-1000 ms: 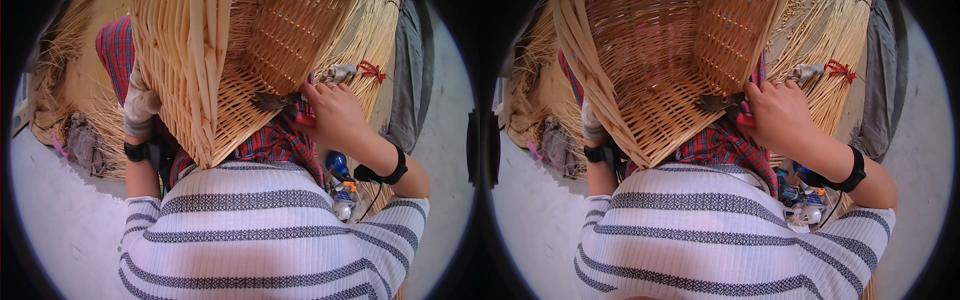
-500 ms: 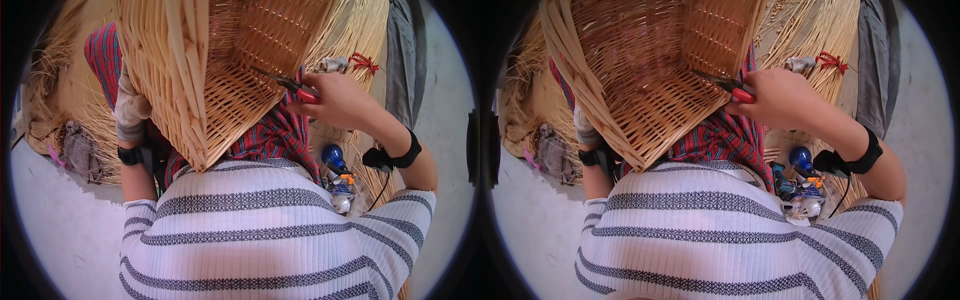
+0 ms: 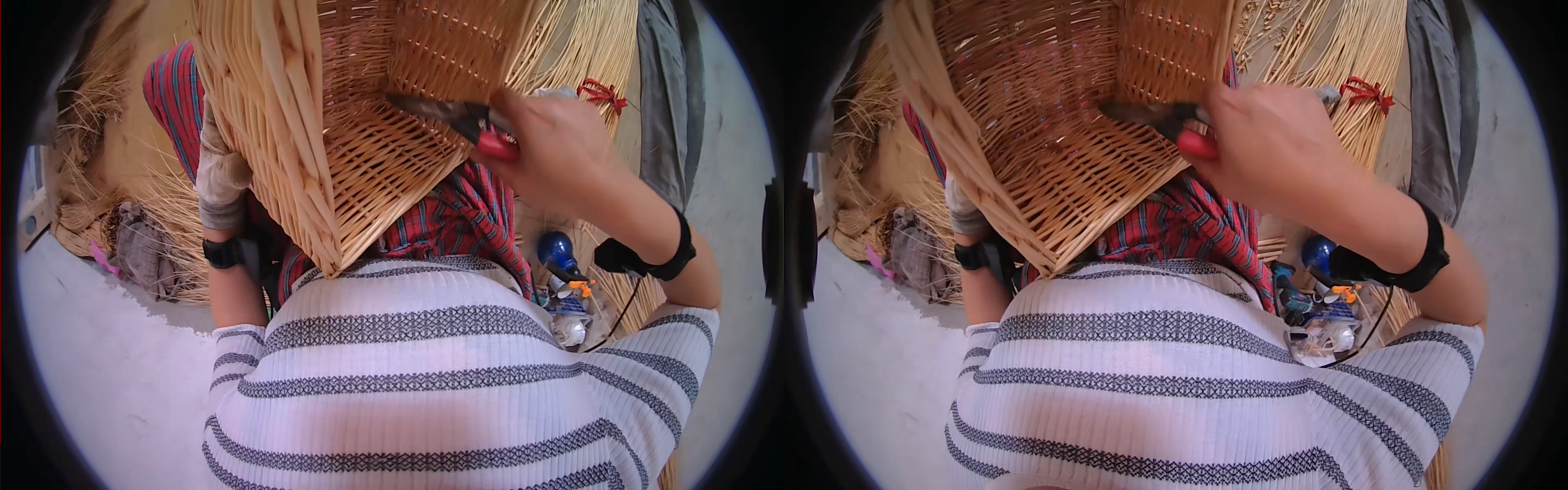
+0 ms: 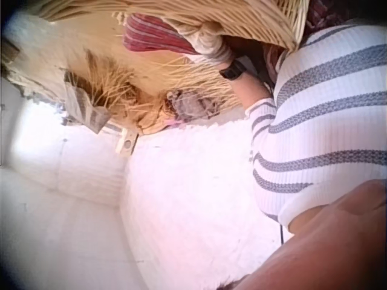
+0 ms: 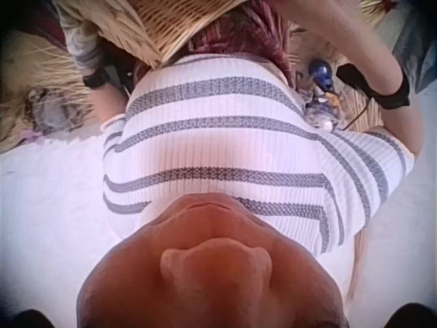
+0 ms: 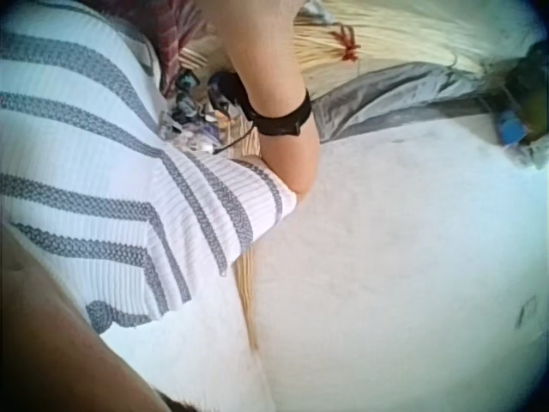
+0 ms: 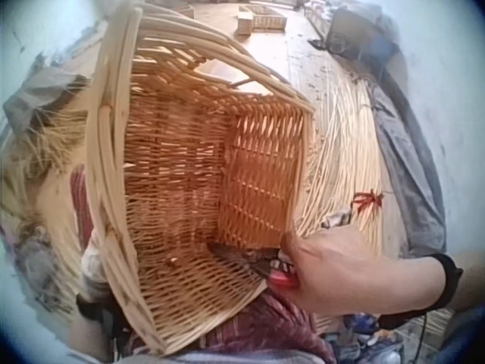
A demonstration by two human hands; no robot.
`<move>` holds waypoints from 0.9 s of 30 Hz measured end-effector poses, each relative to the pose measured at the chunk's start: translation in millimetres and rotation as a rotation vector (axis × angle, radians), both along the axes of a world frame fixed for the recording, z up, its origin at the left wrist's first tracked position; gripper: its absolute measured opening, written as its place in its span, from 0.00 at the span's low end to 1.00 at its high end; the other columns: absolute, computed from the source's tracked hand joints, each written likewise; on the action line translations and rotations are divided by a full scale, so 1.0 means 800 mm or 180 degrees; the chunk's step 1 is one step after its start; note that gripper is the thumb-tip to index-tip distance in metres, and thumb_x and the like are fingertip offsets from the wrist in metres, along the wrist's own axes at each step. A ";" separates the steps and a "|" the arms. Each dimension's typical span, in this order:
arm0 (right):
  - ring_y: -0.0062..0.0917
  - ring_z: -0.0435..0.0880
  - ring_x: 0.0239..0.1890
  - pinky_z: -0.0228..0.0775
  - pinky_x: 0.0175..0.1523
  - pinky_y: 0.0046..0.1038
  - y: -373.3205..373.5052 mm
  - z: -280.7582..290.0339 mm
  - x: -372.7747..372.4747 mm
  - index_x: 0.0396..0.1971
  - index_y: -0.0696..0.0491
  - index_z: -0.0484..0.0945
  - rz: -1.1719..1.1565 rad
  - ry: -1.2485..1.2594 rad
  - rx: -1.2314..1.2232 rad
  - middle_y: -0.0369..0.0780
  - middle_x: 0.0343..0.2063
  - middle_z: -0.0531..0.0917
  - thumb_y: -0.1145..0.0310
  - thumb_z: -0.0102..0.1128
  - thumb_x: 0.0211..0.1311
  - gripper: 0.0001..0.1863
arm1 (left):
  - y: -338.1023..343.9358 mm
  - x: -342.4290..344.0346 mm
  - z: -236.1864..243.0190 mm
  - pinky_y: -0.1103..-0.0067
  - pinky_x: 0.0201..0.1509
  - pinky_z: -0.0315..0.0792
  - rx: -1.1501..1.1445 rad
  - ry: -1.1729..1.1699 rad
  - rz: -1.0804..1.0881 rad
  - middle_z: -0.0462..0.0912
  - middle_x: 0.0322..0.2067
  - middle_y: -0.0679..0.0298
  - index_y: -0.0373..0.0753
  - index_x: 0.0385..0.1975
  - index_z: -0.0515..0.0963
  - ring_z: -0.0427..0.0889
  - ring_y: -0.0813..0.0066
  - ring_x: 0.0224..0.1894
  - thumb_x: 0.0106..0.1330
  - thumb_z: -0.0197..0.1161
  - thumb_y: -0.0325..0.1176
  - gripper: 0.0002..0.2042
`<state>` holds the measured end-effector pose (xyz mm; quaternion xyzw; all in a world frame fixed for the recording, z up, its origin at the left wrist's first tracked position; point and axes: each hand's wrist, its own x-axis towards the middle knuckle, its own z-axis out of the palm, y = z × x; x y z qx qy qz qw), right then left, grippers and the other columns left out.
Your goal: The person is weaving a wicker basket, trimming excess strands with pliers, and measuring the basket's dimensions.
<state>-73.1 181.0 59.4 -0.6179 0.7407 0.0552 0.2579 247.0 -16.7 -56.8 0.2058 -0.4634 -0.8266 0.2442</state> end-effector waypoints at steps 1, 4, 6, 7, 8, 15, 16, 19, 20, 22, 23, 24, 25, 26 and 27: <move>0.44 0.85 0.29 0.76 0.34 0.42 -0.006 0.003 0.001 0.31 0.55 0.77 0.0025 0.0085 -0.0251 0.45 0.22 0.82 0.55 0.68 0.57 0.18 | 0.011 -0.002 0.013 0.64 0.66 0.75 -0.0049 -0.0323 0.0343 0.71 0.66 0.57 0.43 0.74 0.56 0.76 0.61 0.64 0.50 0.82 0.45 0.52; 0.42 0.85 0.29 0.75 0.34 0.41 -0.035 -0.015 0.015 0.29 0.56 0.77 0.0352 0.0269 -0.0472 0.44 0.22 0.83 0.57 0.69 0.54 0.17 | 0.021 -0.018 0.025 0.66 0.65 0.76 -0.0012 -0.0550 0.0889 0.72 0.65 0.58 0.43 0.73 0.58 0.77 0.63 0.63 0.49 0.82 0.46 0.51; 0.41 0.86 0.29 0.77 0.34 0.40 -0.060 -0.032 0.027 0.28 0.57 0.79 0.0664 0.0380 -0.0428 0.43 0.23 0.84 0.59 0.69 0.54 0.15 | 0.020 -0.026 0.029 0.67 0.65 0.76 -0.0087 -0.0422 0.0789 0.73 0.64 0.59 0.43 0.73 0.58 0.77 0.64 0.62 0.49 0.82 0.46 0.51; 0.39 0.87 0.31 0.78 0.35 0.39 -0.072 -0.037 0.034 0.29 0.56 0.81 0.1140 0.0585 -0.0137 0.42 0.24 0.85 0.61 0.68 0.53 0.13 | 0.021 -0.024 0.030 0.67 0.66 0.75 -0.0120 -0.0452 0.0749 0.73 0.64 0.60 0.43 0.72 0.58 0.76 0.65 0.63 0.49 0.82 0.47 0.51; 0.37 0.88 0.33 0.79 0.35 0.38 -0.081 -0.040 0.040 0.30 0.56 0.84 0.1617 0.0788 0.0161 0.42 0.26 0.86 0.63 0.67 0.52 0.11 | 0.021 -0.022 0.030 0.67 0.67 0.74 -0.0152 -0.0482 0.0712 0.73 0.64 0.60 0.43 0.72 0.58 0.76 0.65 0.63 0.49 0.82 0.48 0.51; 0.33 0.89 0.41 0.81 0.38 0.34 -0.126 -0.042 0.052 0.31 0.51 0.88 0.1697 0.0893 0.1114 0.42 0.33 0.88 0.63 0.68 0.43 0.13 | 0.016 -0.018 0.015 0.68 0.67 0.74 -0.0300 -0.0418 0.0697 0.71 0.65 0.60 0.43 0.72 0.58 0.75 0.66 0.64 0.48 0.82 0.49 0.52; 0.32 0.89 0.39 0.81 0.39 0.34 -0.121 -0.049 0.051 0.30 0.52 0.88 0.1889 0.0922 0.0676 0.42 0.33 0.88 0.64 0.68 0.44 0.12 | 0.016 -0.015 0.014 0.68 0.67 0.74 -0.0347 -0.0373 0.0711 0.71 0.65 0.60 0.42 0.72 0.58 0.75 0.66 0.64 0.49 0.82 0.49 0.52; 0.32 0.89 0.36 0.80 0.38 0.34 -0.117 -0.038 0.047 0.29 0.54 0.87 0.2006 0.1009 0.0228 0.41 0.30 0.88 0.64 0.67 0.47 0.11 | 0.007 -0.002 -0.003 0.68 0.67 0.73 -0.0450 -0.0359 0.0665 0.71 0.65 0.60 0.42 0.72 0.57 0.74 0.66 0.64 0.49 0.82 0.49 0.51; 0.32 0.89 0.33 0.80 0.36 0.35 -0.117 -0.030 0.047 0.28 0.55 0.86 0.1948 0.1060 0.0224 0.41 0.27 0.88 0.64 0.66 0.49 0.10 | 0.003 0.003 -0.009 0.69 0.67 0.73 -0.0501 -0.0401 0.0611 0.70 0.66 0.60 0.42 0.73 0.57 0.74 0.66 0.65 0.49 0.82 0.49 0.52; 0.31 0.88 0.39 0.79 0.40 0.36 -0.115 -0.036 0.044 0.36 0.49 0.86 0.2043 0.1073 0.0082 0.39 0.35 0.88 0.59 0.64 0.54 0.13 | 0.016 -0.017 0.019 0.69 0.67 0.73 -0.0410 -0.0504 0.0671 0.70 0.65 0.60 0.42 0.73 0.57 0.74 0.66 0.64 0.49 0.82 0.49 0.52; 0.30 0.87 0.45 0.78 0.43 0.37 -0.114 -0.039 0.043 0.45 0.44 0.86 0.2156 0.1094 -0.0068 0.37 0.43 0.88 0.54 0.63 0.60 0.16 | 0.022 -0.023 0.028 0.69 0.67 0.73 -0.0325 -0.0602 0.0753 0.71 0.65 0.60 0.42 0.73 0.57 0.74 0.66 0.64 0.49 0.82 0.50 0.53; 0.30 0.87 0.45 0.78 0.43 0.37 -0.114 -0.037 0.045 0.45 0.44 0.86 0.2169 0.1078 -0.0081 0.37 0.43 0.88 0.54 0.63 0.60 0.16 | 0.021 -0.019 0.026 0.69 0.67 0.73 -0.0330 -0.0620 0.0766 0.71 0.65 0.60 0.42 0.73 0.57 0.74 0.66 0.64 0.49 0.82 0.50 0.53; 0.30 0.87 0.45 0.78 0.43 0.37 -0.114 -0.034 0.048 0.45 0.44 0.86 0.2203 0.1077 -0.0098 0.37 0.43 0.88 0.55 0.63 0.60 0.16 | 0.018 -0.013 0.022 0.70 0.66 0.74 -0.0417 -0.0487 0.0733 0.71 0.65 0.61 0.42 0.73 0.57 0.75 0.67 0.63 0.49 0.82 0.49 0.52; 0.30 0.87 0.45 0.78 0.43 0.37 -0.113 -0.032 0.050 0.45 0.44 0.86 0.2233 0.1077 -0.0114 0.37 0.43 0.87 0.55 0.63 0.60 0.16 | 0.016 -0.008 0.020 0.70 0.66 0.74 -0.0506 -0.0354 0.0696 0.72 0.65 0.61 0.42 0.73 0.57 0.75 0.67 0.63 0.50 0.82 0.49 0.52; 0.30 0.87 0.44 0.78 0.43 0.37 -0.113 -0.032 0.049 0.45 0.44 0.86 0.2245 0.1074 -0.0112 0.37 0.43 0.87 0.55 0.63 0.60 0.17 | 0.014 -0.007 0.017 0.70 0.66 0.74 -0.0497 -0.0368 0.0681 0.72 0.65 0.61 0.42 0.73 0.57 0.75 0.67 0.63 0.50 0.82 0.49 0.52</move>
